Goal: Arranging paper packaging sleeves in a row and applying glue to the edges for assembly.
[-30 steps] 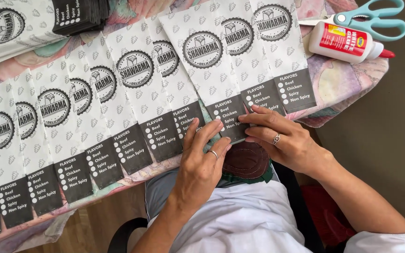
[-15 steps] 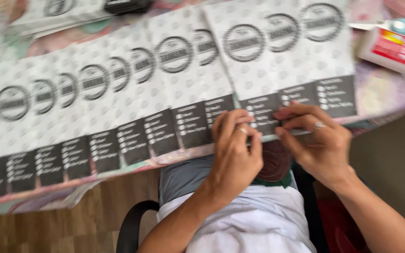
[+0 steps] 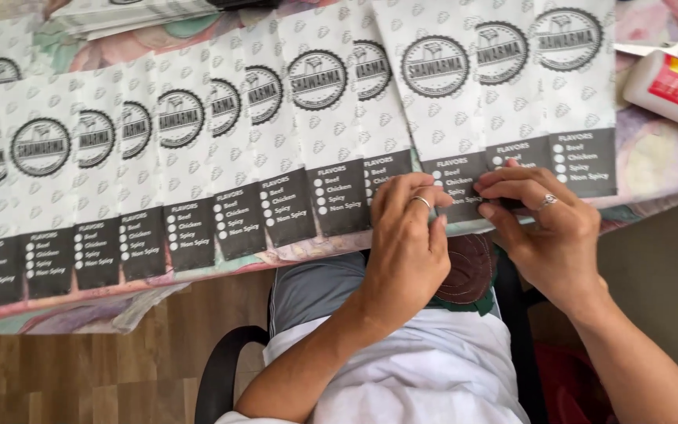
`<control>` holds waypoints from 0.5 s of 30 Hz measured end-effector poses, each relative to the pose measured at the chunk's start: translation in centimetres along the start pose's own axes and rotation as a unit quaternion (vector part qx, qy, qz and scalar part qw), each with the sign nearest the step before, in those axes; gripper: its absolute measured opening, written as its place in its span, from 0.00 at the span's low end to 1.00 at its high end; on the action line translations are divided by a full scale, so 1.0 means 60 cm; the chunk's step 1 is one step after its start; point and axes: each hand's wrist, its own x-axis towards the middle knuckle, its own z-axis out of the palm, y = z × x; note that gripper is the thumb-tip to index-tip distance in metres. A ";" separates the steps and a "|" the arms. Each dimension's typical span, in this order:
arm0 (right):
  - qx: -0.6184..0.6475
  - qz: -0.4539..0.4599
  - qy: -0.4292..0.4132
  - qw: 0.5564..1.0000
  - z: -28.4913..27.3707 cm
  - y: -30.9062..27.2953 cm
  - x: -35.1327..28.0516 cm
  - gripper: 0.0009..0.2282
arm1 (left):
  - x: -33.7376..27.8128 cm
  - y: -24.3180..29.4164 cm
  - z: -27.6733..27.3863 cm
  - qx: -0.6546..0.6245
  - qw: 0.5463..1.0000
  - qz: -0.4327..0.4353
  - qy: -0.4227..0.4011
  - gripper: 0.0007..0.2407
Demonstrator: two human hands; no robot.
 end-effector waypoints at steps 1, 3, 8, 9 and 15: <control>0.005 -0.004 0.002 1.000 0.001 0.000 0.000 0.02 | 0.003 0.000 0.004 0.029 0.999 0.017 0.019 0.07; 0.006 -0.006 0.006 1.000 0.003 0.001 -0.001 0.02 | 0.005 -0.006 0.015 0.055 0.997 0.035 0.035 0.10; 0.006 -0.034 0.006 0.999 0.002 0.003 -0.006 0.02 | 0.000 -0.013 0.003 0.045 0.997 0.065 0.005 0.09; 0.006 -0.035 0.007 0.999 0.002 0.000 -0.005 0.02 | -0.007 -0.020 0.001 0.046 0.997 0.066 0.006 0.09; -0.045 -0.067 0.037 0.996 0.018 -0.019 -0.006 0.08 | -0.039 -0.025 -0.074 -0.020 0.987 0.151 0.049 0.02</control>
